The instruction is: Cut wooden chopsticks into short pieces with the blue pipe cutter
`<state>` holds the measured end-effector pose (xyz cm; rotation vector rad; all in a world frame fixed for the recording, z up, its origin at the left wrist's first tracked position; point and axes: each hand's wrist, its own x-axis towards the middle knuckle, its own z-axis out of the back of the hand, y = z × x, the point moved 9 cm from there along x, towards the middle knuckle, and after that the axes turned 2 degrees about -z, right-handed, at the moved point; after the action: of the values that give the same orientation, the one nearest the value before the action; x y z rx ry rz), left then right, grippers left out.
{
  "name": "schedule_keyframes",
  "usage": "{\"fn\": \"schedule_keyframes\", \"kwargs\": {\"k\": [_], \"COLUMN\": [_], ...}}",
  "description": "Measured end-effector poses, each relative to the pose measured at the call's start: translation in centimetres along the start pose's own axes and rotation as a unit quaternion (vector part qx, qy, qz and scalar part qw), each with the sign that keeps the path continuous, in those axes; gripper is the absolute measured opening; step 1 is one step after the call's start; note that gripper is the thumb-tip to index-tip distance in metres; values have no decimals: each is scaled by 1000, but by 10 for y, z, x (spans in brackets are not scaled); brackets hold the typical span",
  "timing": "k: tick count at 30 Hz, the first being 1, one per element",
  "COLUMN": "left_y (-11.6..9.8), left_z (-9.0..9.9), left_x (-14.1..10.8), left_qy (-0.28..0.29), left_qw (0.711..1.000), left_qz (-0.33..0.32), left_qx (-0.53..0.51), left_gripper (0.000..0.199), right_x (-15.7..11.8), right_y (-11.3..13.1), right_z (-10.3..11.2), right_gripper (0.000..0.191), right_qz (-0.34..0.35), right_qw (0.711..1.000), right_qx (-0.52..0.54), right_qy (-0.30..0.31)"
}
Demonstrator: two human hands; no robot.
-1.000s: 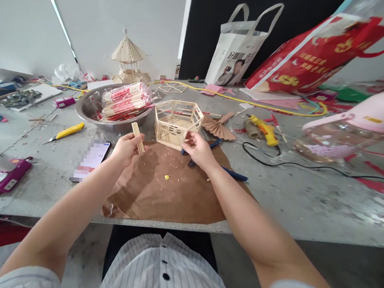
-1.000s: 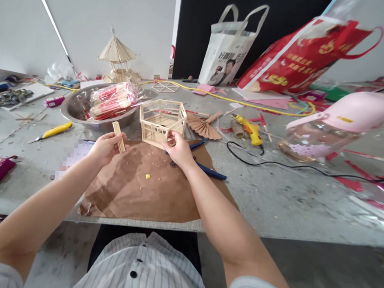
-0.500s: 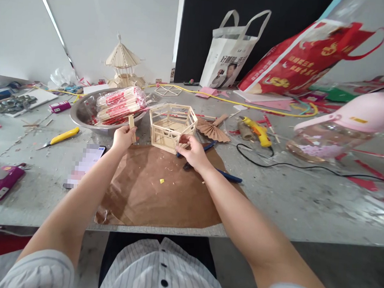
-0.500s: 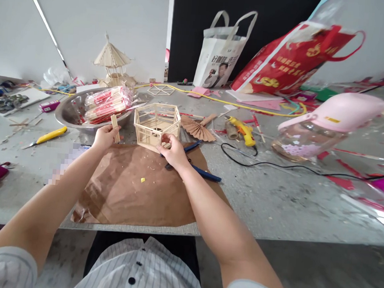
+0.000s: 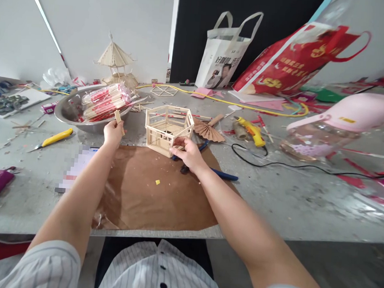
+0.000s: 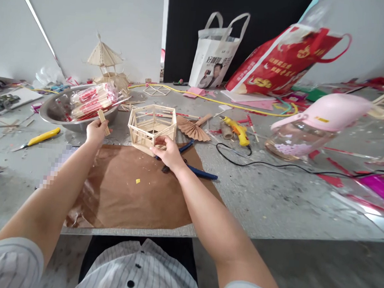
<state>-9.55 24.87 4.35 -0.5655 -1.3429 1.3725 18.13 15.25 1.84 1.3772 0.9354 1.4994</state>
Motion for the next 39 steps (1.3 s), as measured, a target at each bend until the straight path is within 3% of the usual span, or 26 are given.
{"fn": "schedule_keyframes", "kwargs": {"k": [4, 8, 15, 21, 25, 30, 32, 35, 39], "left_y": [2, 3, -11, 1, 15, 19, 20, 21, 14], "left_z": [3, -2, -28, -38, -30, -7, 0, 3, 2], "left_x": [6, -7, -64, -113, -115, -103, -100, -98, -96], "left_qy": [-5, 4, 133, 206, 141, 18, -11, -20, -9], "left_qw": [1000, 998, 986, 965, 974, 989, 991, 994, 998], "left_qz": [21, 54, 96, 161, 176, 132, 115, 100, 56], "left_qx": [-14, -29, -7, 15, -22, -66, -61, -44, -2], "left_gripper": [17, 14, 13, 12, 12, 15, 15, 16, 20], "right_x": [1, -1, 0, 2, -5, -12, -13, -11, -9], "right_y": [-1, 0, -6, -8, 1, 12, 12, 10, 13], "right_z": [-2, -5, 2, 15, 12, -17, -23, -27, -46], "right_gripper": [31, 31, 28, 27, 29, 26, 25, 23, 20], "right_qz": [2, -1, -6, -1, 1, 0, 7, 25, 56], "right_qw": [1000, 1000, 997, 992, 989, 1000, 1000, 1000, 995], "right_qx": [-4, -15, -51, -3, 50, 24, 19, -5, -64], "right_qy": [-1, -4, -57, -126, -137, -20, -4, -6, 52]}}
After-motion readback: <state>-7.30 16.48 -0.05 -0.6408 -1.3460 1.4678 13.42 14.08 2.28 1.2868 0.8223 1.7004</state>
